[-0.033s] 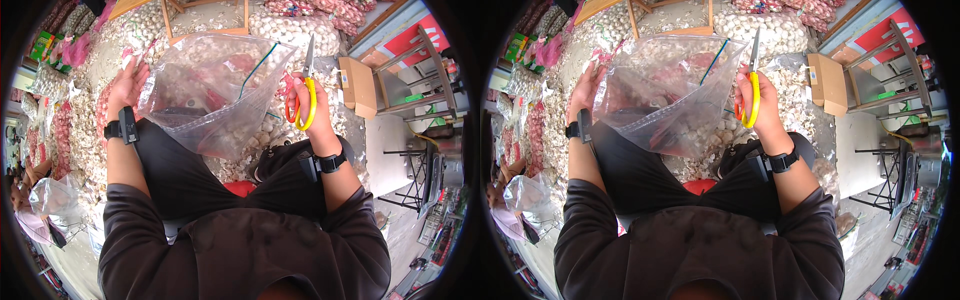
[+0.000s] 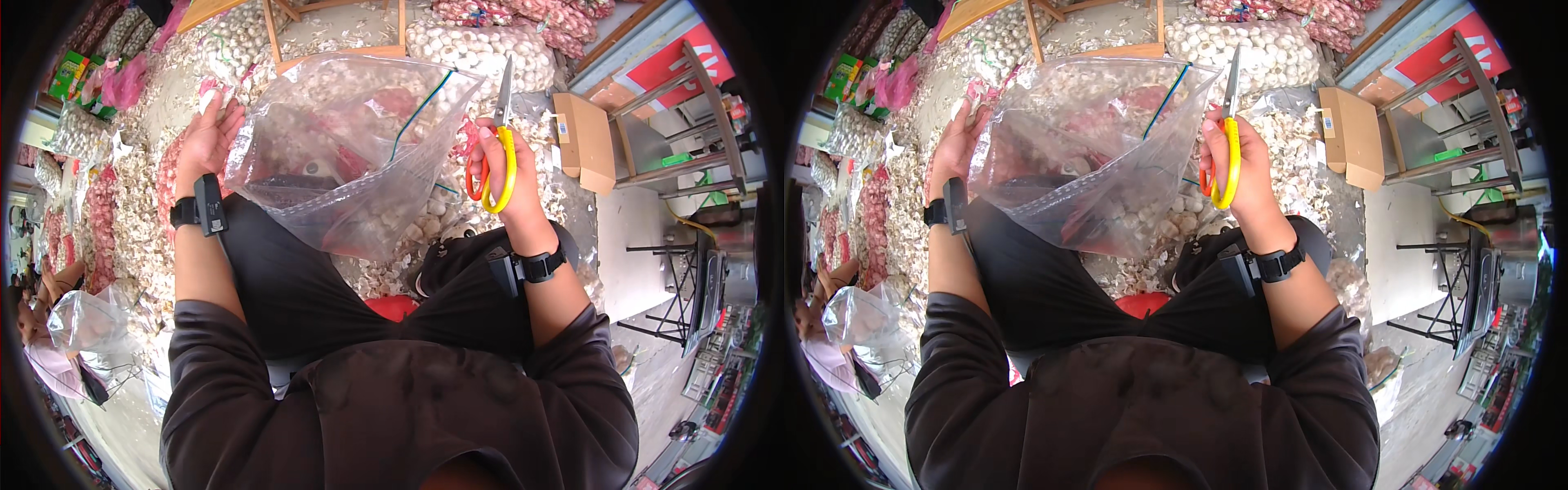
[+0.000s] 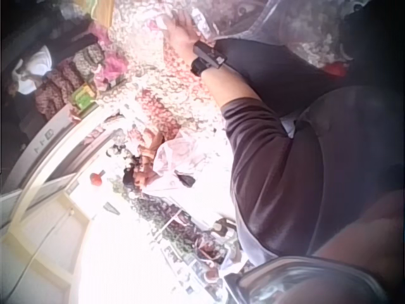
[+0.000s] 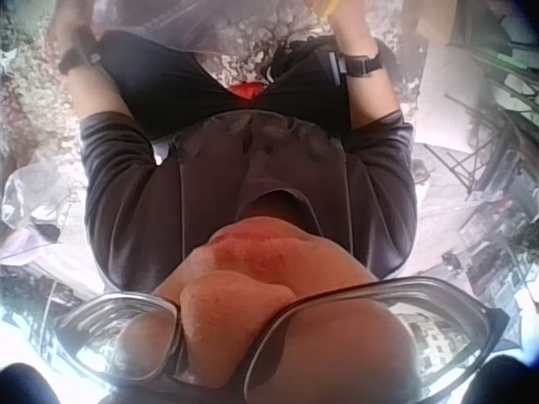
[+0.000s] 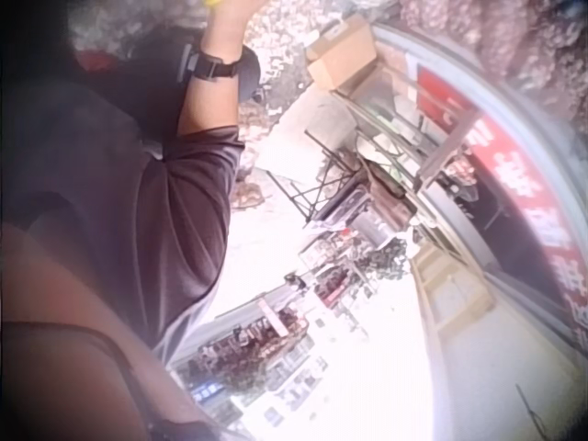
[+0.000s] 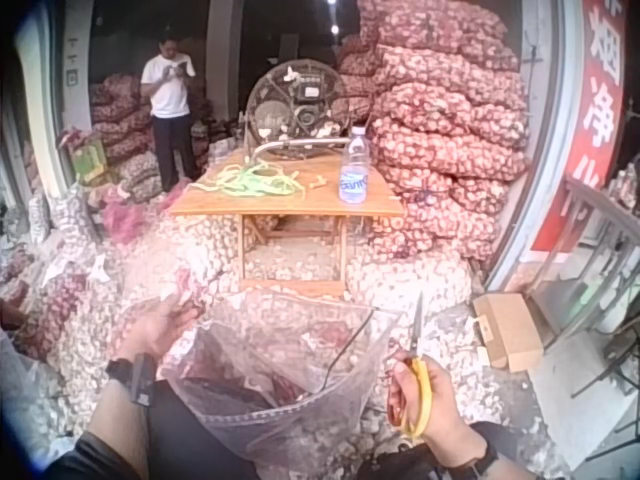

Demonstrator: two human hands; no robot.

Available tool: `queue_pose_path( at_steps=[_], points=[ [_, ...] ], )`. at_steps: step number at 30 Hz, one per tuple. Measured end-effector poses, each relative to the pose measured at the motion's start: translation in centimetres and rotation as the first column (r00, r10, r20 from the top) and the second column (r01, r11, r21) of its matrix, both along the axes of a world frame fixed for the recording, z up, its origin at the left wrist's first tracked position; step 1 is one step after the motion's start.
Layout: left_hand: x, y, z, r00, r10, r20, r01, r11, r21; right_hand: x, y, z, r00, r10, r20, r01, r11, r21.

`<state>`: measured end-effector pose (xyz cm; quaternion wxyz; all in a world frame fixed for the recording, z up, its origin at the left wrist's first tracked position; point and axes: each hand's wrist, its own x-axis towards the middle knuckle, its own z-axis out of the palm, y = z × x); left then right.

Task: The person sits among large piles of garlic and repeatedly picks up garlic bulbs. Using yellow-handled scissors, they trim the root ends and then peel away the outer papery skins by hand. The cleaned bulbs are placed into a clear plastic bag on their lap.

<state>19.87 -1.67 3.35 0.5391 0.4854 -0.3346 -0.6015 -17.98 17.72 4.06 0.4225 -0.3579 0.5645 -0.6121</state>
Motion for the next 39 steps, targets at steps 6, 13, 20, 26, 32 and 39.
queue_pose_path(
  at_steps=[6, 13, 20, 26, 32, 39],
  points=[
    [0.7, -0.6, -0.7, 0.998, -0.059, 0.023, 0.061, 0.990, -0.129, -0.1, 0.1, -0.2, 1.000, 0.012, 0.012, -0.011, 1.000, -0.012],
    [1.6, -1.5, -1.9, 0.998, -0.044, 0.033, 0.049, 0.984, -0.172, -0.2, 0.1, -0.2, 0.999, 0.036, -0.002, -0.036, 0.999, -0.011],
    [0.6, -0.9, -0.9, 0.994, 0.092, -0.054, -0.098, 0.989, -0.115, -0.3, 0.1, -0.3, 0.999, 0.037, -0.001, -0.037, 0.999, -0.004],
    [1.7, -1.4, -1.1, 0.979, 0.054, -0.196, -0.080, 0.989, -0.128, -0.2, 0.1, -0.4, 0.999, 0.042, 0.012, -0.042, 0.999, 0.000],
    [3.4, -2.8, -2.8, 0.971, 0.129, -0.201, -0.149, 0.985, -0.089, -0.2, 0.0, -0.5, 0.999, 0.045, 0.012, -0.045, 0.999, 0.012],
    [4.7, -3.4, -3.5, 0.949, -0.032, -0.312, -0.023, 0.985, -0.169, -0.2, 0.0, -0.6, 0.998, 0.052, -0.017, -0.052, 0.998, 0.021]
  ],
)
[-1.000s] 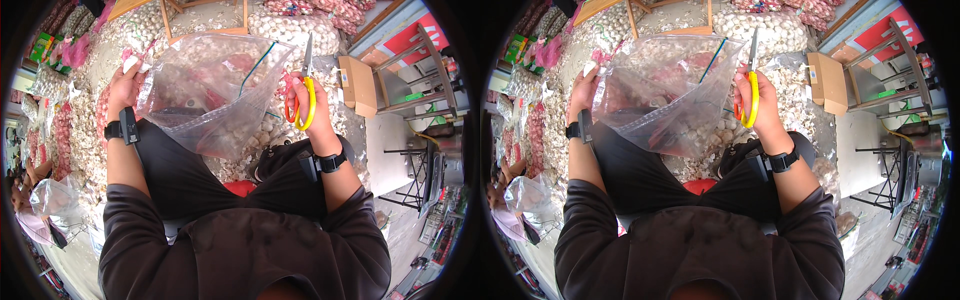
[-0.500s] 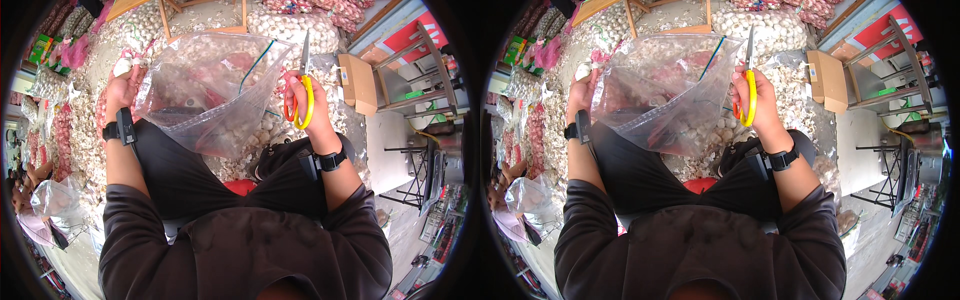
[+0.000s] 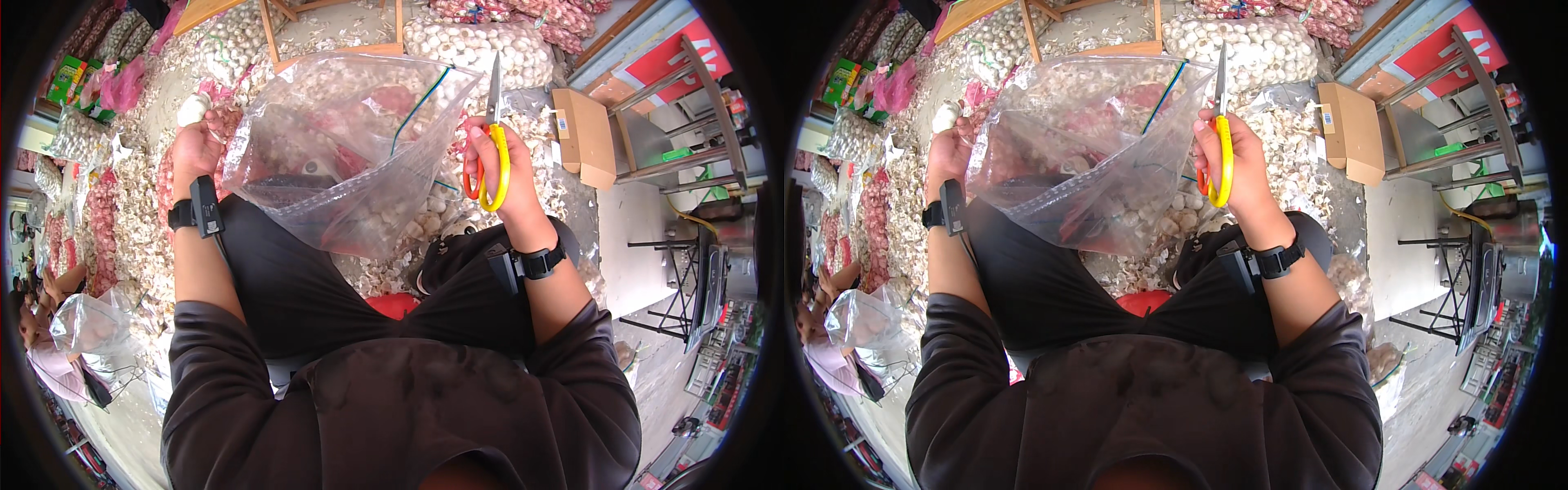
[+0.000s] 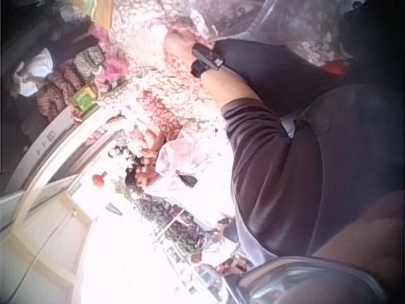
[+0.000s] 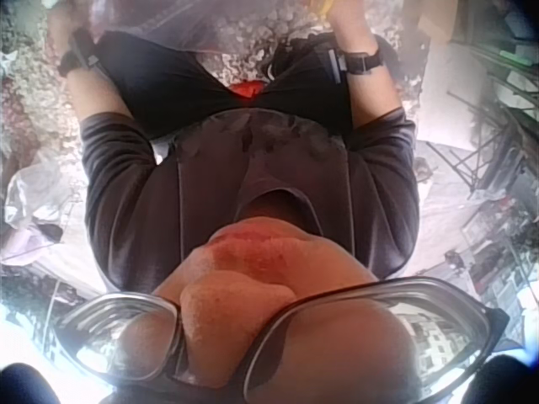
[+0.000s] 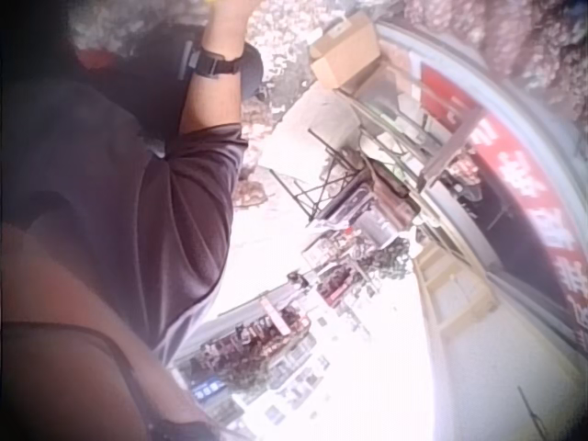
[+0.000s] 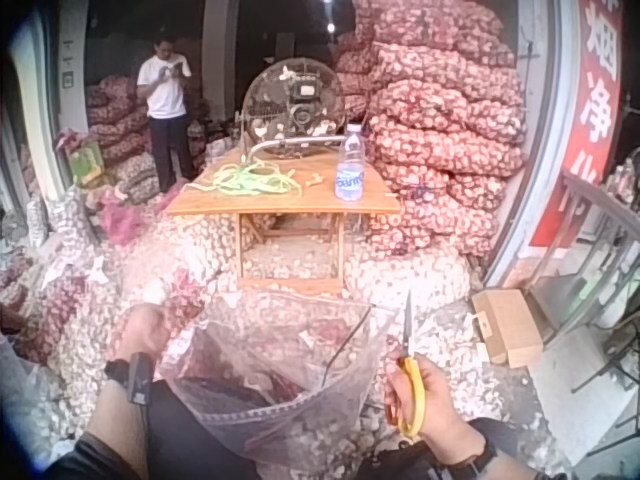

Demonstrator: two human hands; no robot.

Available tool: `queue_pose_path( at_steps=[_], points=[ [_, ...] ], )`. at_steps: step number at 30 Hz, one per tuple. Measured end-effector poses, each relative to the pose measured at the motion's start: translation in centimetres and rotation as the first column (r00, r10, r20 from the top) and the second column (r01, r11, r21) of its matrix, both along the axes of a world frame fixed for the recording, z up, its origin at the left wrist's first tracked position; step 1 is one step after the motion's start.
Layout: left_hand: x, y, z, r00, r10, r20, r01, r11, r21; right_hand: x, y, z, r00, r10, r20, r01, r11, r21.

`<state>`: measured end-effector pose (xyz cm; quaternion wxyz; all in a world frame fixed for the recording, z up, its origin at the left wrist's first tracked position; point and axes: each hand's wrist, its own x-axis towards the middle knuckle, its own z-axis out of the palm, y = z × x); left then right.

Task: The person sits among large piles of garlic and repeatedly picks up garlic bulbs. Using yellow-handled scissors, they trim the root ends and then peel away the outer papery skins by hand. The cleaned bulbs are placed into a clear plastic bag on their lap.

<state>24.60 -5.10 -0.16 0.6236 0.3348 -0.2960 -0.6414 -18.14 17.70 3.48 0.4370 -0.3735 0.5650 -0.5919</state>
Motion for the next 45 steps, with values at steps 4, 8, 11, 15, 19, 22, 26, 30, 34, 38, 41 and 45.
queue_pose_path(
  at_steps=[4, 8, 11, 15, 19, 22, 26, 30, 34, 38, 41, 45],
  points=[
    [-1.2, 0.7, 0.7, 0.991, 0.117, -0.064, -0.112, 0.990, 0.080, 0.1, 0.1, 0.2, 1.000, -0.013, 0.015, 0.013, 1.000, 0.012],
    [0.1, 0.3, 0.2, 0.878, -0.099, -0.469, 0.153, 0.985, 0.079, 0.1, 0.1, 0.2, 1.000, 0.013, 0.013, -0.013, 1.000, 0.007],
    [0.0, -0.1, 0.4, 0.877, 0.000, -0.480, 0.082, 0.985, 0.149, 0.0, 0.1, 0.0, 1.000, 0.027, 0.007, -0.027, 1.000, 0.012],
    [-0.5, 0.8, 1.0, 0.902, -0.018, -0.431, 0.059, 0.995, 0.081, -0.1, 0.1, 0.0, 0.999, 0.040, 0.008, -0.040, 0.999, 0.015],
    [0.7, 0.2, 0.9, 0.890, -0.034, -0.454, 0.081, 0.993, 0.085, 0.0, 0.0, -0.2, 0.998, 0.061, 0.012, -0.061, 0.998, 0.016],
    [-0.6, 0.4, 1.2, 0.939, 0.086, -0.333, -0.063, 0.995, 0.081, -0.1, 0.1, -0.2, 0.998, 0.064, 0.020, -0.065, 0.997, 0.034],
    [-1.7, 1.1, 1.9, 0.959, 0.133, -0.251, -0.118, 0.990, 0.072, -0.1, 0.1, -0.1, 0.998, 0.067, 0.012, -0.068, 0.997, 0.030],
    [-1.6, 0.9, 2.1, 0.977, 0.103, -0.189, -0.069, 0.982, 0.178, -0.1, 0.2, 0.0, 0.997, 0.072, 0.013, -0.073, 0.997, 0.025],
    [-2.6, 1.7, 3.0, 0.997, 0.016, 0.071, -0.031, 0.976, 0.217, -0.2, 0.2, 0.1, 0.998, 0.063, -0.002, -0.063, 0.997, 0.037],
    [-4.9, 3.7, 4.5, 0.968, -0.002, 0.252, -0.043, 0.984, 0.175, -0.2, 0.2, -0.1, 0.999, 0.050, -0.018, -0.049, 0.998, 0.040],
    [-2.0, 2.0, 2.3, 0.966, -0.065, 0.250, 0.015, 0.981, 0.195, -0.1, 0.1, -0.1, 0.997, 0.075, -0.034, -0.074, 0.997, 0.036],
    [-3.4, 2.1, 2.8, 0.965, 0.000, 0.261, -0.054, 0.979, 0.199, -0.5, 0.2, -0.3, 0.996, 0.073, -0.042, -0.072, 0.997, 0.017]
  ],
)
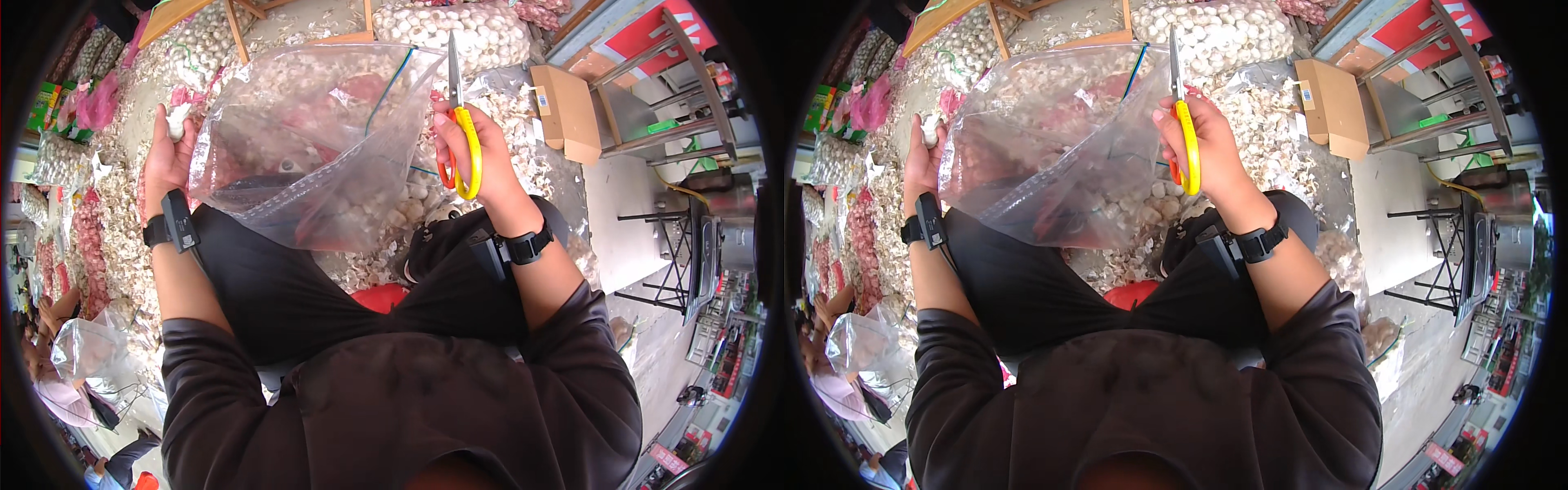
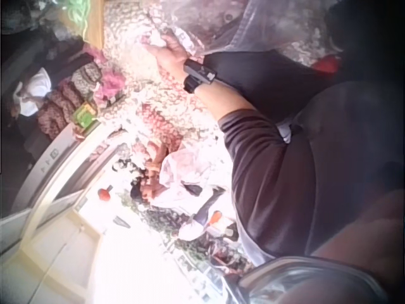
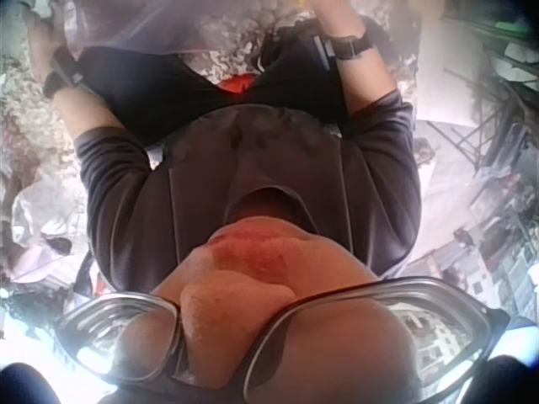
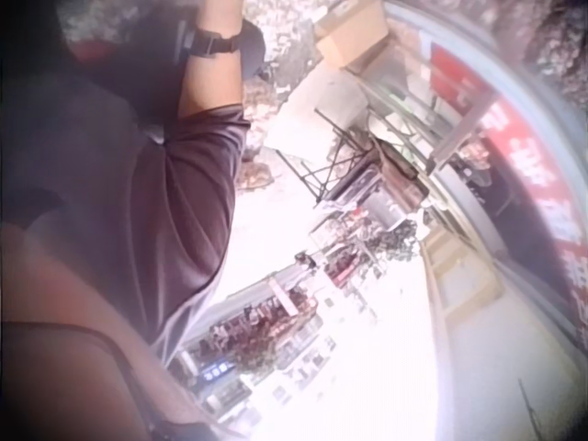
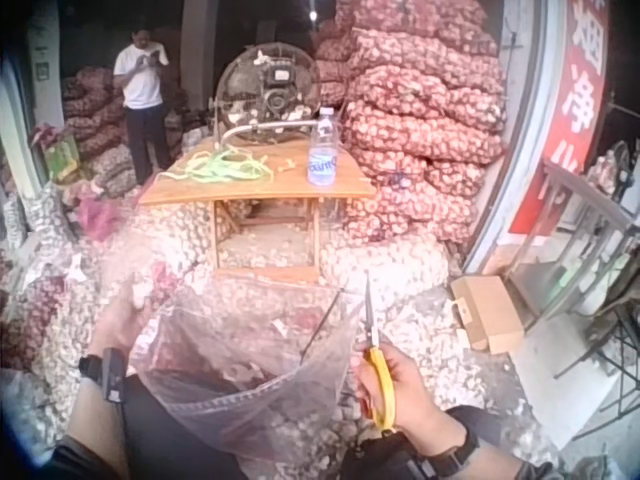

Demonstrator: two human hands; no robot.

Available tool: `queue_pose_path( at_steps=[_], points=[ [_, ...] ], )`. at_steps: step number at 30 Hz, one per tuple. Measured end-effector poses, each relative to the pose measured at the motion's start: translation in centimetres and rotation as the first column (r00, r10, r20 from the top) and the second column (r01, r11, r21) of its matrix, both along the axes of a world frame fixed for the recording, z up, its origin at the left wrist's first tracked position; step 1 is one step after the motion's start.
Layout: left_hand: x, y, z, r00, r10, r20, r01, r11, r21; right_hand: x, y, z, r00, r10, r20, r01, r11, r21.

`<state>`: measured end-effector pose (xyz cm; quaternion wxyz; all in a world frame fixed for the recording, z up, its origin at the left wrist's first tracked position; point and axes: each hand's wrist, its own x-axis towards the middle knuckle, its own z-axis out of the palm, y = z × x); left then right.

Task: The person sits among large piles of garlic and repeatedly picks up garlic bulbs. Using yellow-handled scissors, they trim the root ends and then peel away the outer papery skins by hand. The cleaned bulbs are placed into a clear plastic bag on their lap.

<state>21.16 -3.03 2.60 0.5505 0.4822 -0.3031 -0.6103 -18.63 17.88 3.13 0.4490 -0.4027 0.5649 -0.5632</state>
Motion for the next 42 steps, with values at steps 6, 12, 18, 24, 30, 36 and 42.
queue_pose_path(
  at_steps=[6, 12, 18, 24, 30, 36, 42],
  points=[
    [0.4, 0.9, 0.1, 0.999, -0.038, -0.038, 0.039, 0.999, 0.017, 0.2, 0.0, 0.2, 1.000, 0.008, 0.013, -0.008, 1.000, 0.010],
    [0.8, 0.0, -0.2, 1.000, 0.026, 0.011, -0.027, 0.997, 0.077, 0.2, 0.0, 0.1, 1.000, 0.005, 0.006, -0.005, 1.000, 0.020],
    [0.8, 0.7, 0.5, 0.997, -0.057, -0.052, 0.064, 0.990, 0.126, 0.2, 0.0, 0.0, 1.000, 0.010, 0.004, -0.010, 1.000, 0.012],
    [1.0, -0.1, -0.3, 0.998, 0.058, -0.028, -0.056, 0.995, 0.082, 0.2, 0.0, -0.1, 1.000, 0.011, -0.008, -0.011, 1.000, 0.003],
    [2.9, -1.6, -1.6, 1.000, -0.006, 0.016, 0.006, 1.000, -0.016, 0.2, -0.1, -0.4, 1.000, 0.015, -0.014, -0.016, 1.000, -0.001],
    [1.4, -0.5, -1.3, 0.989, 0.014, 0.148, 0.006, 0.991, -0.133, 0.1, -0.1, -0.4, 1.000, 0.009, -0.014, -0.009, 1.000, 0.000],
    [-0.1, 1.0, 0.8, 0.999, 0.022, 0.042, -0.017, 0.994, -0.107, 0.1, 0.0, -0.4, 1.000, 0.017, -0.023, -0.016, 1.000, 0.003]
  ],
)
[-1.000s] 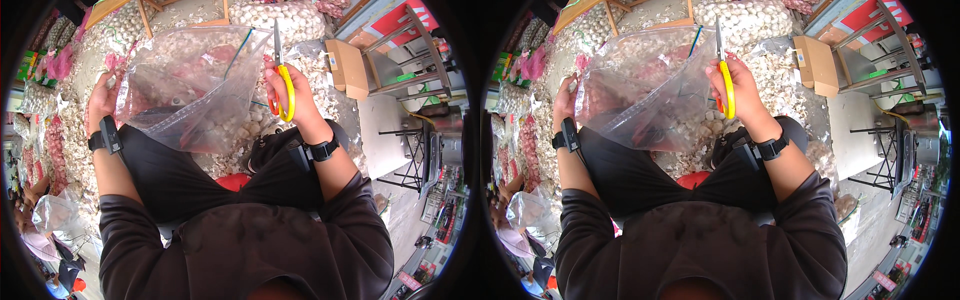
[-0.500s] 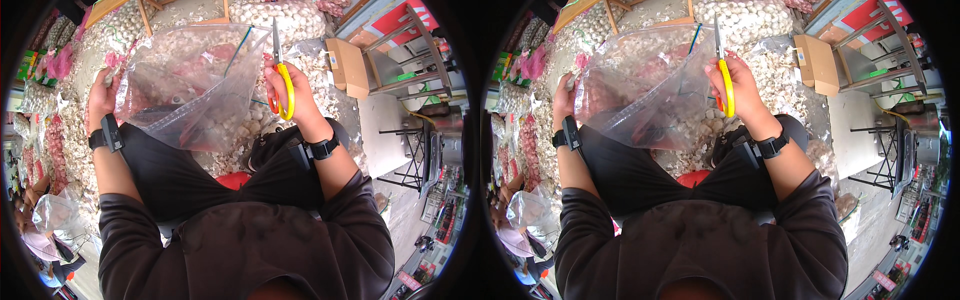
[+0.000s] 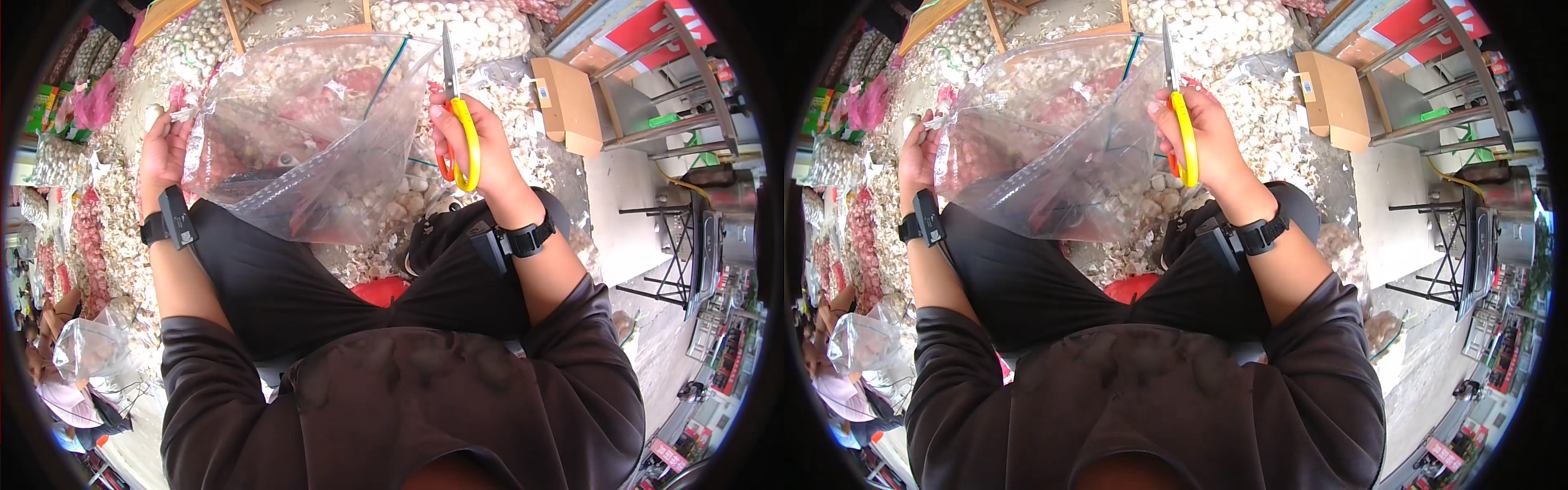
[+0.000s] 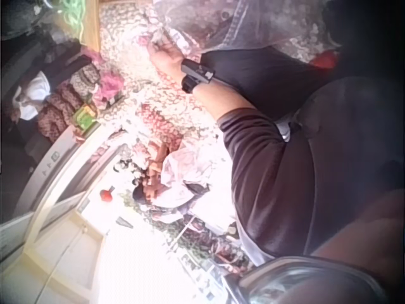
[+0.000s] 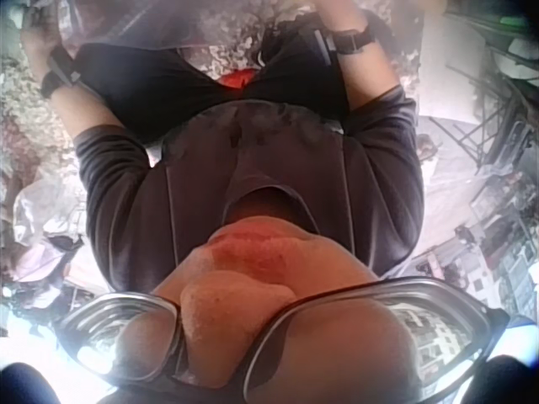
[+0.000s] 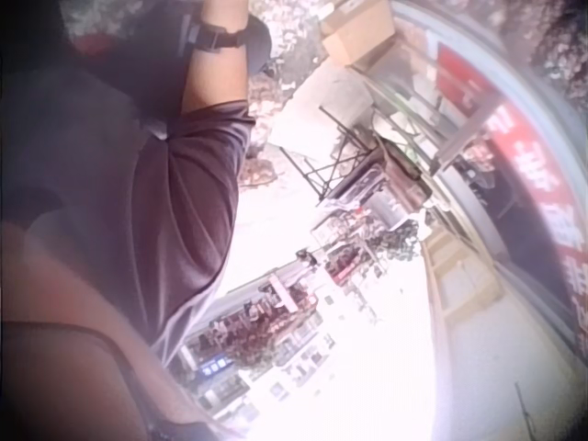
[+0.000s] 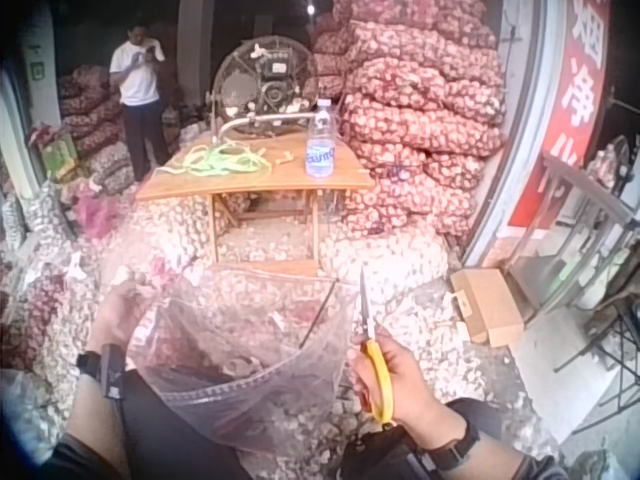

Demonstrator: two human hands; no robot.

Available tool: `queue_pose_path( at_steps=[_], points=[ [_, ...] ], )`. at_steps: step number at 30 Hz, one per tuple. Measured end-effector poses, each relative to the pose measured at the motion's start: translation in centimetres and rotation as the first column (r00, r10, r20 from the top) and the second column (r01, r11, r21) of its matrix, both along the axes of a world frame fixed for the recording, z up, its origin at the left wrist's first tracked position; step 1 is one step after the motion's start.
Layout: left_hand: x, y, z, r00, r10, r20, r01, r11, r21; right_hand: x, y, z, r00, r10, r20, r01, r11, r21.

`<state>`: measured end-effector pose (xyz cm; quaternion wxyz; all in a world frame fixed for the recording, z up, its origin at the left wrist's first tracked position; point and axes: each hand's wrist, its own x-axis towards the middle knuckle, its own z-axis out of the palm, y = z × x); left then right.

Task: The person sits among large piles of garlic and repeatedly picks up garlic bulbs. Using yellow-handled scissors, they trim the root ends and then peel away the outer papery skins by hand. The cleaned bulbs are placed into a clear plastic bag on their lap.

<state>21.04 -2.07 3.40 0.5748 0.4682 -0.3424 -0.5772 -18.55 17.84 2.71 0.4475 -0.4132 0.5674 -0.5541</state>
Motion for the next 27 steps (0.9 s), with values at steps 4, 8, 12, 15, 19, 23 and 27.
queue_pose_path(
  at_steps=[4, 8, 12, 15, 19, 23, 27],
  points=[
    [0.0, -0.2, 0.4, 0.987, 0.108, -0.120, -0.098, 0.992, 0.084, 0.1, 0.1, 0.3, 1.000, 0.008, 0.017, -0.008, 1.000, -0.002],
    [0.3, -0.2, 0.0, 0.992, 0.117, -0.039, -0.118, 0.992, -0.035, 0.3, 0.1, 0.4, 1.000, 0.005, 0.007, -0.005, 1.000, 0.003],
    [-0.8, 0.7, 0.8, 0.984, 0.151, 0.095, -0.127, 0.968, -0.217, 0.3, 0.1, 0.3, 1.000, 0.006, 0.016, -0.007, 1.000, 0.015],
    [-3.7, 2.9, 3.1, 0.983, 0.090, 0.158, -0.032, 0.942, -0.334, 0.2, 0.1, 0.3, 1.000, 0.005, 0.018, -0.005, 1.000, 0.018],
    [-4.2, 4.8, 4.5, 0.980, -0.107, 0.170, 0.178, 0.854, -0.488, 0.2, 0.0, 0.1, 1.000, 0.020, 0.015, -0.020, 1.000, 0.021],
    [-5.2, 7.4, 6.4, 0.927, -0.250, 0.280, 0.369, 0.743, -0.559, 0.2, 0.0, 0.1, 1.000, 0.027, 0.004, -0.027, 0.999, 0.033],
    [-6.9, 9.3, 7.5, 0.774, -0.226, 0.591, 0.558, 0.685, -0.469, 0.3, 0.0, 0.2, 1.000, 0.027, -0.001, -0.027, 0.999, 0.023]
  ],
)
